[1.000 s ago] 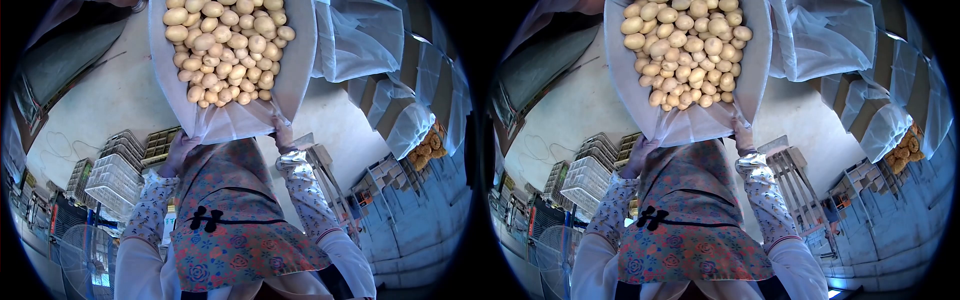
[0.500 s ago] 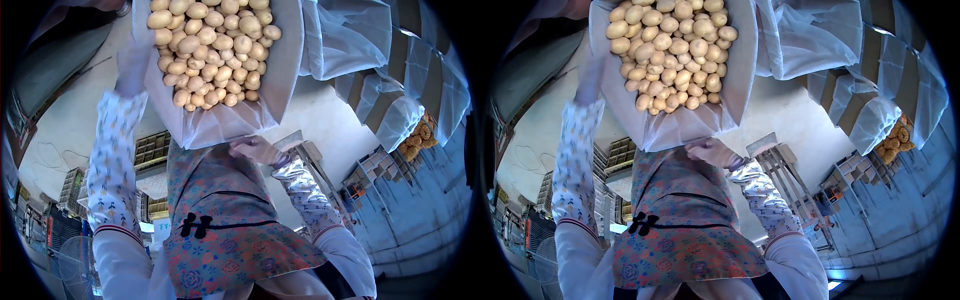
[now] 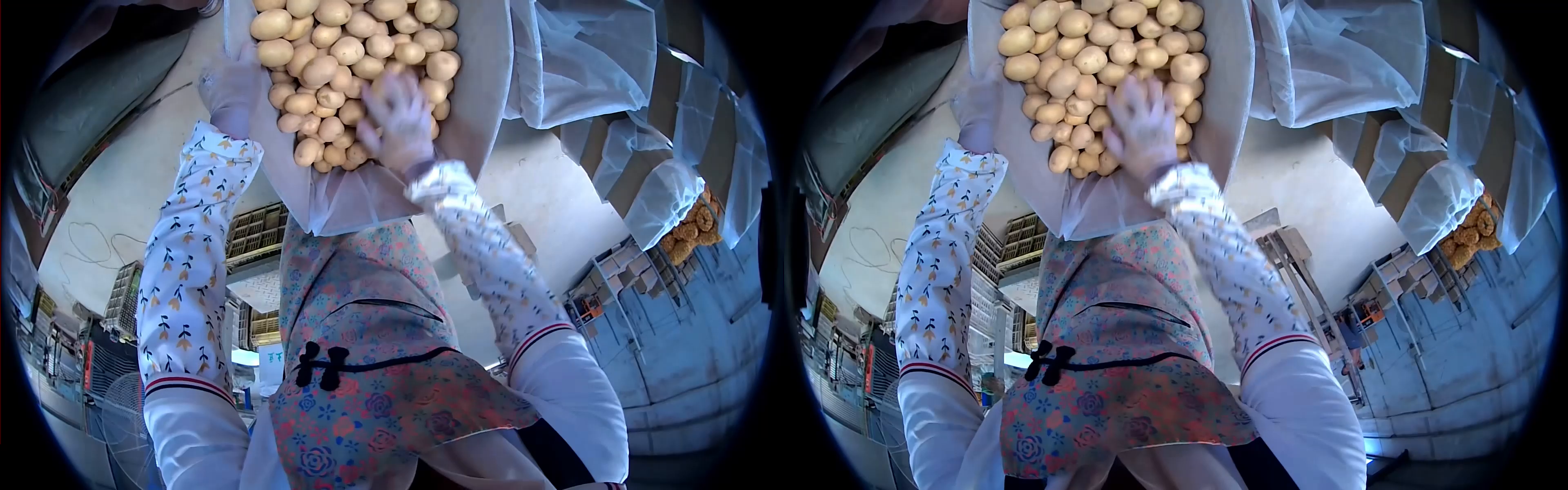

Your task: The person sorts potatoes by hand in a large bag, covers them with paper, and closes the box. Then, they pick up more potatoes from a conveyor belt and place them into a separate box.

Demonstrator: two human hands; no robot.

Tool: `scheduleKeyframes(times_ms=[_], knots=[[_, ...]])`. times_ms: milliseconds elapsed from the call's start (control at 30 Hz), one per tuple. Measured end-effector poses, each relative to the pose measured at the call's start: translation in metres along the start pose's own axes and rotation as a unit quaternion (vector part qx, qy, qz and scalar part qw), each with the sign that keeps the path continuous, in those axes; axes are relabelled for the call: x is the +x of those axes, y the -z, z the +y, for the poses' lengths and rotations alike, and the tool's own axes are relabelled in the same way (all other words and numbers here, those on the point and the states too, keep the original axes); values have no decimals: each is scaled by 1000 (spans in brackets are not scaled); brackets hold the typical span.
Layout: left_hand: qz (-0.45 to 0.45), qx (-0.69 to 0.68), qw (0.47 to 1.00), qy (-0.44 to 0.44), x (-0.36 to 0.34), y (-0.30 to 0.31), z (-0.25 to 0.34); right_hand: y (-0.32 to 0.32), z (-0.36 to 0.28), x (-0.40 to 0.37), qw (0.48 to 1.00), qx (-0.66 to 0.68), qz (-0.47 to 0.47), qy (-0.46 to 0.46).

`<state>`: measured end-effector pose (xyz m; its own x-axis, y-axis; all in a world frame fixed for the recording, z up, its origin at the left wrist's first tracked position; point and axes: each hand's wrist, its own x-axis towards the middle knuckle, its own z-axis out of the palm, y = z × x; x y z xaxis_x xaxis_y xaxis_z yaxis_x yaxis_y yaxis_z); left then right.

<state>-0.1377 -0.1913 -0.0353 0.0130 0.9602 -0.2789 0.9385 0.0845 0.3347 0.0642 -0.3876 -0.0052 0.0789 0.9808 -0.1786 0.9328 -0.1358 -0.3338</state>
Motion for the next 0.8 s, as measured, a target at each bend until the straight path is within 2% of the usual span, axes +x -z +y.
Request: scheduleKeyframes(times_ms=[33, 67, 100, 167, 267, 300, 333, 367, 400, 500, 567, 633, 667, 700, 767, 800], knots=[[-14, -20, 1000, 2, 0, -1, -2, -11, -12, -29, 995, 9, -97, 11], [-27, -39, 999, 6, 0, -1, -5, -1, -28, -49, 992, 56, -111, -10], [-18, -45, 999, 4, -1, 0, -4, -11, -31, -71, 993, 1, -115, 26], [-2, -53, 999, 3, -5, 6, 3, -3, -33, -79, 990, 85, -115, 17], [-76, 29, 995, 54, -5, 19, 17, 36, -30, -23, 940, 278, -148, -130], [-77, 27, 995, 58, -6, 21, 19, 27, -22, 7, 978, 204, 40, 1], [-77, 23, 995, 63, -7, 23, 21, 27, -17, 49, 976, 174, 114, 66], [-76, 20, 995, 68, -8, 25, 22, 22, -11, 94, 977, 147, 110, 105], [-79, 18, 995, 60, -8, 25, 22, 14, -13, 128, 969, 178, 150, 85], [-69, 39, 997, 6, -6, 19, 8, 18, -55, 141, 977, 68, 194, -53], [-35, 85, 994, -63, -4, 7, -9, -1, -58, 111, 983, 115, 142, -25], [-44, 53, 998, 9, -4, 14, 1, -11, -56, 70, 987, 130, 93, 16], [-51, 36, 997, 43, -5, 16, 7, -18, -54, 46, 994, 83, -8, 64], [-56, 40, 996, 49, -5, 19, 11, -25, -51, 15, 991, 103, -31, 76], [-64, 49, 995, 67, -6, 20, 15, -22, -46, -37, 974, 81, -169, 130], [-56, 43, 995, 68, -6, 18, 15, -23, -48, -59, 972, 89, -176, 130]])
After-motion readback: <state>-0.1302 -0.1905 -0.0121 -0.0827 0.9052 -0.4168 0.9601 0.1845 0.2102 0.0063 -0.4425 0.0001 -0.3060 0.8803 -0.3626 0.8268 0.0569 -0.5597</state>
